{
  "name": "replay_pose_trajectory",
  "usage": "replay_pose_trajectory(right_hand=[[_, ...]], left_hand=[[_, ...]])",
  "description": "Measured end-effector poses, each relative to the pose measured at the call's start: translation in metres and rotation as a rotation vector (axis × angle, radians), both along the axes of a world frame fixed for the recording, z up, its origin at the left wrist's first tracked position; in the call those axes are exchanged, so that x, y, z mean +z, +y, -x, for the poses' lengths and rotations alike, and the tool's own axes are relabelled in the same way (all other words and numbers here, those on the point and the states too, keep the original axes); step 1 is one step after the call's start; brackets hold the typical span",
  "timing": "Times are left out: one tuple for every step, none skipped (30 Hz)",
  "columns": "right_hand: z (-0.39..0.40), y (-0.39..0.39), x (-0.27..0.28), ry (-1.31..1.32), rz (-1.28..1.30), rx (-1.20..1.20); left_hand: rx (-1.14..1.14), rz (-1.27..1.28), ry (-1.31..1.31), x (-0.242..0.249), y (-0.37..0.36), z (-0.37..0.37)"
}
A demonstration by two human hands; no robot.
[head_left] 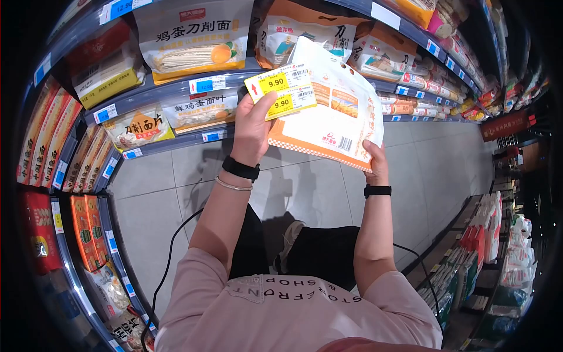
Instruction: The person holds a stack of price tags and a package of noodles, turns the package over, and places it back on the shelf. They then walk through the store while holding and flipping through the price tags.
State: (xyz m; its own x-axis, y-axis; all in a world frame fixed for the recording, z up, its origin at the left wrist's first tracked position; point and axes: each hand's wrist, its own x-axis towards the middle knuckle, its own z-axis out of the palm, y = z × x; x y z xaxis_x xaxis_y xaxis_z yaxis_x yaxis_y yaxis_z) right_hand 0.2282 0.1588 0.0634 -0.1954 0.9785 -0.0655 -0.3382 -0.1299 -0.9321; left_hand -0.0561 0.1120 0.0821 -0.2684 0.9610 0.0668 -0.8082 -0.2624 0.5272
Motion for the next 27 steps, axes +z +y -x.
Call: replay_pose_trajectory(right_hand=[[-0.0003, 0.0004, -0.0003, 0.0, 0.0, 0.002], [-0.0007, 0.0005, -0.0006, -0.003, 0.003, -0.001], [-0.0011, 0.0003, -0.0005, -0.006, 0.006, -0.004], [-0.0009, 0.0, -0.0002, -0.006, 0.005, -0.002], [-0.0007, -0.0006, 0.0004, -0.007, 0.01, -0.007], [-0.0005, -0.0011, 0.0009, -0.008, 0.015, -0.012], [-0.0006, -0.0013, 0.0011, -0.008, 0.015, -0.011], [-0.0008, -0.0014, 0.0014, -0.007, 0.013, -0.009], [-0.0009, -0.0015, 0.0017, -0.005, 0.01, -0.006], [-0.0008, -0.0018, 0.0019, -0.005, 0.01, -0.005], [-0.0008, -0.0022, 0.0021, -0.002, 0.009, -0.009], [-0.0009, -0.0026, 0.0022, 0.002, 0.009, -0.013], [-0.0021, -0.0026, 0.0011, 0.002, 0.008, -0.011], [-0.0039, -0.0022, -0.0011, -0.013, 0.002, -0.018], [-0.0052, -0.0017, -0.003, -0.029, -0.004, -0.025], [-0.0058, -0.0013, -0.004, -0.029, -0.005, -0.022], [-0.0062, -0.001, -0.0049, -0.023, -0.005, -0.028], [-0.0067, -0.0005, -0.0057, -0.018, -0.005, -0.035], [-0.008, 0.0003, -0.0068, -0.017, -0.005, -0.033], [-0.0095, 0.0012, -0.0077, -0.015, -0.007, -0.022], [-0.0094, 0.0016, -0.0072, -0.013, -0.009, -0.01], [-0.0088, 0.0013, -0.0064, -0.013, -0.01, -0.008], [-0.0078, 0.0001, -0.0049, -0.008, -0.01, -0.017], [-0.0071, -0.0009, -0.0037, -0.004, -0.009, -0.025], [-0.0072, -0.0009, -0.0036, -0.004, -0.01, -0.023], [-0.0074, -0.0007, -0.0034, -0.004, -0.011, -0.017], [-0.0077, -0.0004, -0.0032, -0.005, -0.012, -0.011]], left_hand=[[0.0, 0.0, 0.0, -0.0006, 0.0002, -0.0001], [0.001, 0.0, 0.0, -0.0011, 0.0005, -0.0002], [0.0, 0.0, -0.001, -0.0014, 0.001, -0.0006], [-0.001, 0.0, -0.002, -0.0018, 0.0015, -0.0008], [0.0, 0.0, -0.002, -0.0021, 0.0019, -0.0009], [-0.005, 0.002, -0.002, -0.0025, 0.0024, -0.001], [-0.01, 0.003, -0.002, -0.0028, 0.0028, -0.0011], [-0.009, 0.003, -0.003, -0.0034, 0.0032, -0.0014], [-0.014, 0.0, -0.005, -0.0039, 0.0035, -0.0018], [-0.019, -0.002, -0.007, -0.0041, 0.0037, -0.002], [-0.018, -0.003, -0.007, -0.0034, 0.0032, -0.0023], [-0.02, 0.001, -0.01, -0.0021, 0.0024, -0.0027], [-0.021, 0.004, -0.014, -0.0013, 0.0017, -0.0035], [-0.019, 0.004, -0.014, -0.0012, 0.0015, -0.0042], [-0.015, 0.001, -0.011, -0.0012, 0.0014, -0.0046], [-0.011, -0.003, -0.007, -0.0011, 0.0014, -0.0048], [-0.009, -0.003, -0.007, -0.0009, 0.0011, -0.0049], [-0.009, -0.002, -0.004, -0.0005, 0.0009, -0.0049], [-0.01, -0.001, -0.002, -0.0002, 0.0007, -0.0051], [-0.009, -0.001, -0.001, 0.0001, 0.0004, -0.0054], [-0.008, 0.002, 0.0, 0.0005, 0.0, -0.0057], [-0.008, 0.006, 0.001, 0.0009, -0.0003, -0.0059], [-0.006, 0.005, 0.001, 0.0014, -0.0009, -0.0062], [-0.006, 0.003, -0.002, 0.0021, -0.0015, -0.0066], [-0.006, 0.0, -0.004, 0.0024, -0.0019, -0.0068], [-0.004, 0.0, -0.005, 0.0021, -0.0018, -0.007], [-0.007, -0.003, -0.008, 0.0015, -0.0015, -0.0072]])
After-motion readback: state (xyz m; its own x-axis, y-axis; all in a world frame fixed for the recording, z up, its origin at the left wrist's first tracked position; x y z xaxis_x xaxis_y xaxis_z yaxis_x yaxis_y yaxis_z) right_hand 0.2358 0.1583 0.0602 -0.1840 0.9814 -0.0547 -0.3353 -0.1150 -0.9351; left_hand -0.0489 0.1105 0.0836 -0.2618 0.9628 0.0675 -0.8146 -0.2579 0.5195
